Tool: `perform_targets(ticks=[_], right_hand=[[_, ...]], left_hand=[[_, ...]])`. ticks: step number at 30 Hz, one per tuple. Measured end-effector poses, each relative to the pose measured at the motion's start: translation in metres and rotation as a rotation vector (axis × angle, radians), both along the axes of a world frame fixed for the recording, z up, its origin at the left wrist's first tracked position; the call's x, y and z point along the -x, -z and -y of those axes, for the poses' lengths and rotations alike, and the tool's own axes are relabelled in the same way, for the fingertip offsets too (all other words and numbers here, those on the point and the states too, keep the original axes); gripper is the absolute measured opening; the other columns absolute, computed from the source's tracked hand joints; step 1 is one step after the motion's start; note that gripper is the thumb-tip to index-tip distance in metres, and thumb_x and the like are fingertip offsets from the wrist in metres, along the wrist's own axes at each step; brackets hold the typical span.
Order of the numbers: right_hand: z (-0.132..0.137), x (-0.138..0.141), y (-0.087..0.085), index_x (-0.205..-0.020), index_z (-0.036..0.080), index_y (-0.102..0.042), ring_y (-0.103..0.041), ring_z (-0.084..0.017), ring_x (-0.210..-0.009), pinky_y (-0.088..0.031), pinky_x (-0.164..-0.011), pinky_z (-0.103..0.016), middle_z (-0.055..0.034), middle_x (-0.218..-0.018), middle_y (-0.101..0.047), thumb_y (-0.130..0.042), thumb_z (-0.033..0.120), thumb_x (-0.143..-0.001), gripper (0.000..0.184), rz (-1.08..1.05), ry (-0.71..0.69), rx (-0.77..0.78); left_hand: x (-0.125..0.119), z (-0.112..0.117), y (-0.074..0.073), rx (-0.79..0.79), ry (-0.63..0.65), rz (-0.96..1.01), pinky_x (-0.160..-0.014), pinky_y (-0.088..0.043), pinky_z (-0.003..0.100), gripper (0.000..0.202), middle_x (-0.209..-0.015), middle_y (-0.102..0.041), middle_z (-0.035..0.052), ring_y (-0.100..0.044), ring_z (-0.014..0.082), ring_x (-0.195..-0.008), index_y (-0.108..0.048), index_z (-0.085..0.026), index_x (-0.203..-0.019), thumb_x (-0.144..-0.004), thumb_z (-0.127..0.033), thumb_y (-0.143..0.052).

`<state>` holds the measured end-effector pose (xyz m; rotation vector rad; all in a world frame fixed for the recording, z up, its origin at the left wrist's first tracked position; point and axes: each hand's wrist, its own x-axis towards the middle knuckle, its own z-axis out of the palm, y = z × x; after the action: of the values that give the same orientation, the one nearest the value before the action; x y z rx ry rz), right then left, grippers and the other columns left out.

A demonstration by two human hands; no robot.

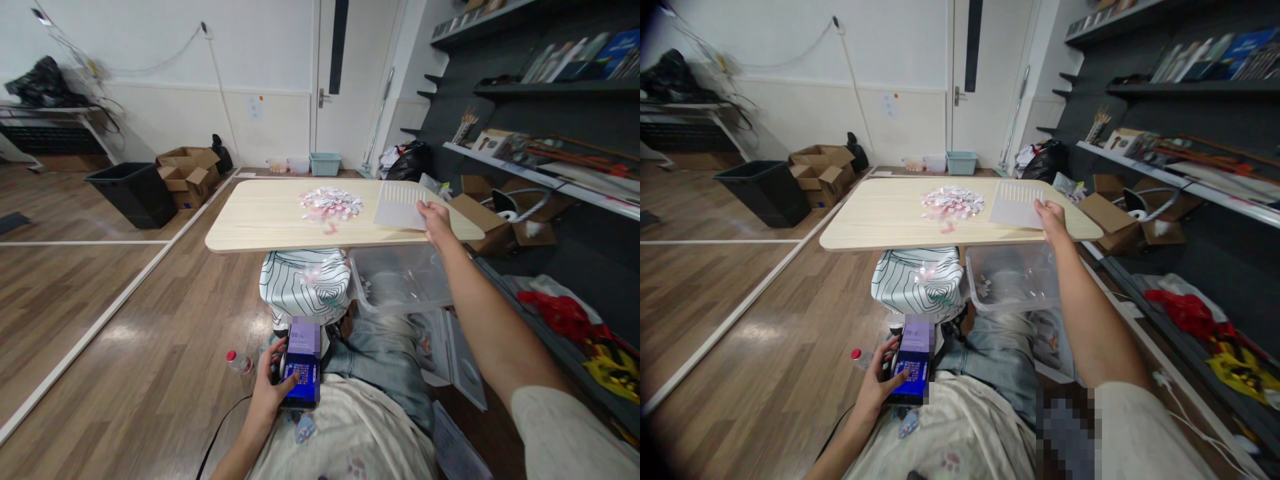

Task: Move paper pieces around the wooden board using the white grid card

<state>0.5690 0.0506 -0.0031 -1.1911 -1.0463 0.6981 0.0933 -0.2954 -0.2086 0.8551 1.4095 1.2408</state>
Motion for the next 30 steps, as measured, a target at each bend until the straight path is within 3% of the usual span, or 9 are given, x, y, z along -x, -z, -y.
perform_targets(ticks=[4, 9, 16, 21, 25, 30], right_hand=[[0.002, 0.003, -0.002, -0.075, 0.026, -0.058, -0.060, -0.015, -0.067, -0.053, -0.063, -0.027, 0.0025, -0.072, -0.065, -0.103, 0.053, -0.069, 0.053, 0.002, -0.001, 0.007], [0.005, 0.006, -0.005, -0.075, 0.027, -0.057, -0.060, -0.015, -0.067, -0.053, -0.063, -0.027, 0.0031, -0.071, -0.064, -0.104, 0.051, -0.067, 0.053, -0.013, 0.008, 0.022], [0.008, 0.010, -0.007, -0.078, 0.028, -0.056, -0.062, -0.018, -0.066, -0.054, -0.059, -0.029, 0.0030, -0.070, -0.064, -0.105, 0.056, -0.065, 0.057, -0.001, 0.011, 0.011], [0.008, 0.010, -0.008, -0.077, 0.028, -0.056, -0.061, -0.017, -0.064, -0.054, -0.058, -0.029, 0.0032, -0.069, -0.065, -0.105, 0.060, -0.061, 0.060, 0.001, 0.003, 0.011], [0.008, 0.009, -0.007, -0.076, 0.028, -0.055, -0.060, -0.017, -0.064, -0.053, -0.057, -0.028, 0.0034, -0.068, -0.064, -0.106, 0.061, -0.061, 0.062, 0.007, 0.011, 0.008], [0.008, 0.009, -0.007, -0.076, 0.028, -0.052, -0.059, -0.016, -0.064, -0.052, -0.058, -0.027, 0.0045, -0.068, -0.062, -0.105, 0.065, -0.062, 0.066, 0.015, 0.022, 0.015]], left_hand=[[0.011, -0.002, -0.001, 0.059, 0.088, 0.089, -0.098, -0.064, 0.048, 0.085, -0.139, -0.075, 0.0151, -0.068, 0.0420, -0.131, -0.078, -0.026, -0.139, -0.060, -0.048, -0.104], [0.009, -0.001, 0.001, 0.018, 0.035, 0.027, -0.109, -0.060, 0.053, 0.085, -0.137, -0.075, 0.0147, -0.067, 0.0424, -0.133, -0.080, -0.026, -0.135, -0.057, -0.048, -0.104], [0.004, -0.001, -0.007, 0.040, 0.030, 0.068, -0.101, -0.063, 0.047, 0.087, -0.136, -0.075, 0.0144, -0.069, 0.0405, -0.129, -0.079, -0.026, -0.133, -0.051, -0.041, -0.105], [0.002, 0.002, -0.027, 0.085, 0.038, 0.117, -0.099, -0.061, 0.045, 0.078, -0.133, -0.077, 0.0128, -0.072, 0.0387, -0.127, -0.079, -0.026, -0.136, -0.069, -0.063, -0.097], [-0.002, -0.003, -0.043, 0.089, 0.011, 0.108, -0.096, -0.060, 0.042, 0.072, -0.126, -0.078, 0.0090, -0.074, 0.0357, -0.119, -0.080, -0.026, -0.126, -0.077, -0.078, -0.087], [0.003, -0.036, -0.053, 0.017, -0.191, -0.058, -0.076, -0.051, 0.036, 0.070, -0.102, -0.074, 0.0058, -0.067, 0.0252, -0.088, -0.078, -0.025, -0.101, -0.073, -0.089, -0.079]])
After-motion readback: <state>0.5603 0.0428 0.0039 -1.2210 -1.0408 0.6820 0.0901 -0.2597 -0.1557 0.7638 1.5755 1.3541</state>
